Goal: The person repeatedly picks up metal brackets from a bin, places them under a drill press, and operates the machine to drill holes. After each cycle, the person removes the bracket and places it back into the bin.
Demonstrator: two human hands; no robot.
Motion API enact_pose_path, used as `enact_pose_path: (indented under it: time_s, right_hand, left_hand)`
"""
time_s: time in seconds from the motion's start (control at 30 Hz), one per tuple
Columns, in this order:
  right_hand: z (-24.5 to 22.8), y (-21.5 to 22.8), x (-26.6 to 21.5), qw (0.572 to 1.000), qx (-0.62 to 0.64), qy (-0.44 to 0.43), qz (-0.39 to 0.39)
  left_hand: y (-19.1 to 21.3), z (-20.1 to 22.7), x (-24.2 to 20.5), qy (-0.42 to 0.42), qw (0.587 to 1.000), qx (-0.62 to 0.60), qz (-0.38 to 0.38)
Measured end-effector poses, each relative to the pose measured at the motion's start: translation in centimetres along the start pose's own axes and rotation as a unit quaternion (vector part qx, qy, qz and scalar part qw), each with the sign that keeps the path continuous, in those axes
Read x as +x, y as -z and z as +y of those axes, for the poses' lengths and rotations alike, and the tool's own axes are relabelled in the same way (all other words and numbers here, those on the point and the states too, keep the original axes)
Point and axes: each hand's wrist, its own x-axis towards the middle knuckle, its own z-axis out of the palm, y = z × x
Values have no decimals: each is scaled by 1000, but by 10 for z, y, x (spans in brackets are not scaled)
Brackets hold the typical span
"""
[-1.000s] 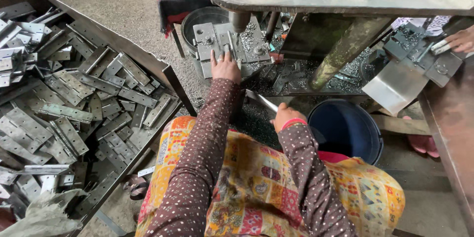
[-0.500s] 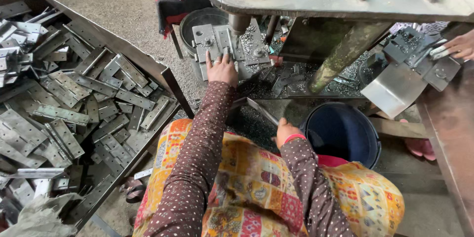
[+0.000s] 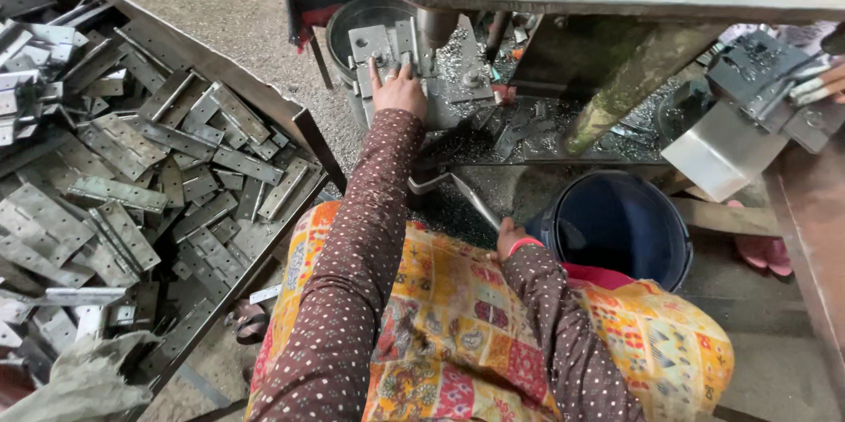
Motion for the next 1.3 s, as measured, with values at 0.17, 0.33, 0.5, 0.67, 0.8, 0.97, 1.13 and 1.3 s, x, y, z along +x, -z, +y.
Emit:
enact_pose_path:
  time_s: [0.17, 0.33, 0.5, 0.67, 0.8, 0.97, 1.13, 1.3]
  right_hand:
    - [-12, 42, -36, 979, 16, 57, 194]
    - [-29, 69, -63, 906, 73, 130, 397]
    - [-33, 75, -60, 916, 102, 116, 369]
    - [-26, 64, -55, 890, 120, 150, 414]
    - [-24, 59, -46, 906, 99, 130, 391]
    - [-22, 60, -47, 893, 120, 144, 410]
    - [-27, 65, -52, 896, 142, 143, 395]
    - [-27, 61, -52, 894, 139, 142, 402]
  left_hand:
    - [13, 0, 4, -5, 1000, -3, -17]
    - [16, 21, -49, -36, 996, 39, -71]
    - [2, 36, -119, -64, 986, 72, 133]
    - [2, 21, -110, -170, 964, -1, 203]
    - [18, 20, -82, -128, 954, -126, 240]
    - [22, 33, -61, -118, 956, 52, 262]
    - [19, 24, -56, -53, 996, 52, 52]
    - [32, -12, -78, 94, 987, 128, 16]
